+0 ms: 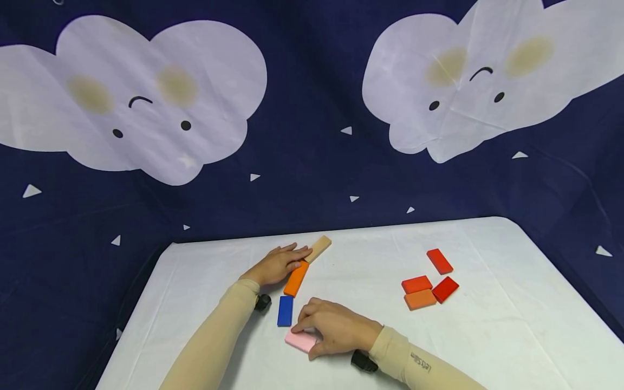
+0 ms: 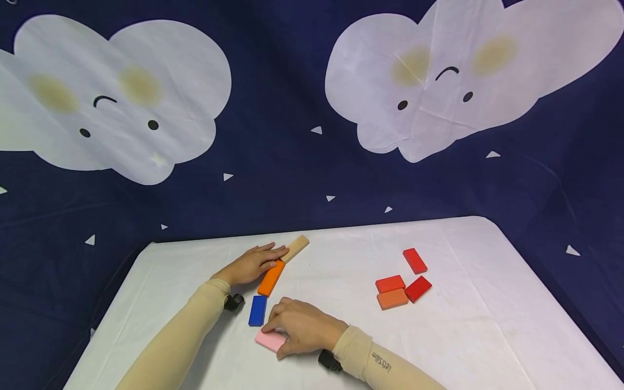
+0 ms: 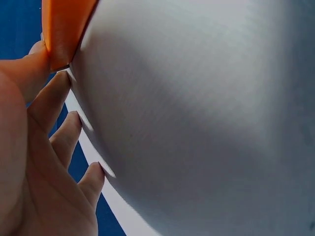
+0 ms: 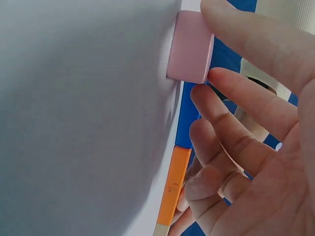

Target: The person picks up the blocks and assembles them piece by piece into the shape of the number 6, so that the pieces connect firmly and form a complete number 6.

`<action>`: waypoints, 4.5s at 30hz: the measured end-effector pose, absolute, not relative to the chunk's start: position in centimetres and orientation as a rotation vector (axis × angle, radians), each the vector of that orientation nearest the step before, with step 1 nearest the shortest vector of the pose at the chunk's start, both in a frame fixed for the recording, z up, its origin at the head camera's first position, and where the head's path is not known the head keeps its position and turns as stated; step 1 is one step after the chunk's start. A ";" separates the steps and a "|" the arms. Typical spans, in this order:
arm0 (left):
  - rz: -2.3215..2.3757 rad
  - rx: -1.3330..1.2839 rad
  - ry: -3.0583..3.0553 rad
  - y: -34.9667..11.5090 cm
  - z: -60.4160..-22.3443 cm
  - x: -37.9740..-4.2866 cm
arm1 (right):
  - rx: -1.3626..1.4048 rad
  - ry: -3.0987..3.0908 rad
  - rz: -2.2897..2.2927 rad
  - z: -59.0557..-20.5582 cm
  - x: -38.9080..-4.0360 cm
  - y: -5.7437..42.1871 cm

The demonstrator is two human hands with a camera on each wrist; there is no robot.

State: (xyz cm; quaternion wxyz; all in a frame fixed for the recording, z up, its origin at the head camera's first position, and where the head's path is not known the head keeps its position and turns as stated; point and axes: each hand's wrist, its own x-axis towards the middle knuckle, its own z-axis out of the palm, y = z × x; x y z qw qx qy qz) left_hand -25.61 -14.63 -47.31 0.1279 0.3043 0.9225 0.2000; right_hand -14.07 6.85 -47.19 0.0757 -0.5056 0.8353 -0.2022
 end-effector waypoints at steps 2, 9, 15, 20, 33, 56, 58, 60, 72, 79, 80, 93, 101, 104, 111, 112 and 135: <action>0.577 0.884 2.684 -14.7 -47.3 -25.6 | -1.513 2.510 -0.605 -47.3 -14.1 6.9; 0.576 0.881 2.688 -14.6 -47.3 -25.6 | -1.532 2.522 -0.593 -47.4 -14.3 6.9; 0.569 0.883 2.685 -14.7 -47.2 -25.6 | -1.540 2.514 -0.604 -47.4 -14.4 7.0; 0.580 0.890 2.689 -14.6 -47.1 -25.5 | -1.541 2.518 -0.610 -47.4 -14.3 6.9; 0.574 0.868 2.687 -14.6 -47.2 -25.6 | -1.527 2.536 -0.603 -47.5 -14.1 6.7; 0.556 0.872 2.697 -14.5 -47.1 -25.4 | -1.307 2.593 -0.819 -47.4 -13.7 11.0; 0.561 0.863 2.695 -14.5 -47.1 -25.3 | -1.268 2.600 -0.833 -47.3 -13.7 11.7; 0.567 0.854 2.691 -14.4 -47.1 -25.3 | -1.236 2.611 -0.846 -47.1 -13.6 12.4; 0.650 0.865 2.674 -15.2 -47.4 -25.1 | -1.020 2.757 -0.943 -46.9 -13.5 17.7; 0.732 0.938 2.620 -16.6 -47.3 -23.6 | -0.836 2.933 -0.994 -47.2 -13.3 21.4; 0.741 0.948 2.612 -16.7 -47.2 -23.3 | -0.794 2.966 -0.998 -47.3 -13.2 21.9; 0.774 0.982 2.600 -18.6 -47.3 -20.4 | -0.242 3.237 -0.954 -47.2 -12.9 24.4; 0.761 0.945 2.607 -19.1 -47.4 -19.0 | -0.170 3.354 -0.854 -47.8 -13.3 25.1; 0.783 0.941 2.602 -19.2 -47.4 -18.8 | -0.136 3.307 -0.849 -47.8 -13.5 25.4; 0.812 0.944 2.616 -19.1 -47.9 -18.4 | -0.128 3.247 -0.775 -47.9 -14.0 26.0; 0.812 0.944 2.623 -19.1 -47.9 -18.3 | -0.120 3.248 -0.752 -47.9 -14.1 26.0; 0.793 0.908 2.693 -18.6 -48.5 -17.8 | -0.330 3.189 -0.776 -47.8 -16.0 25.7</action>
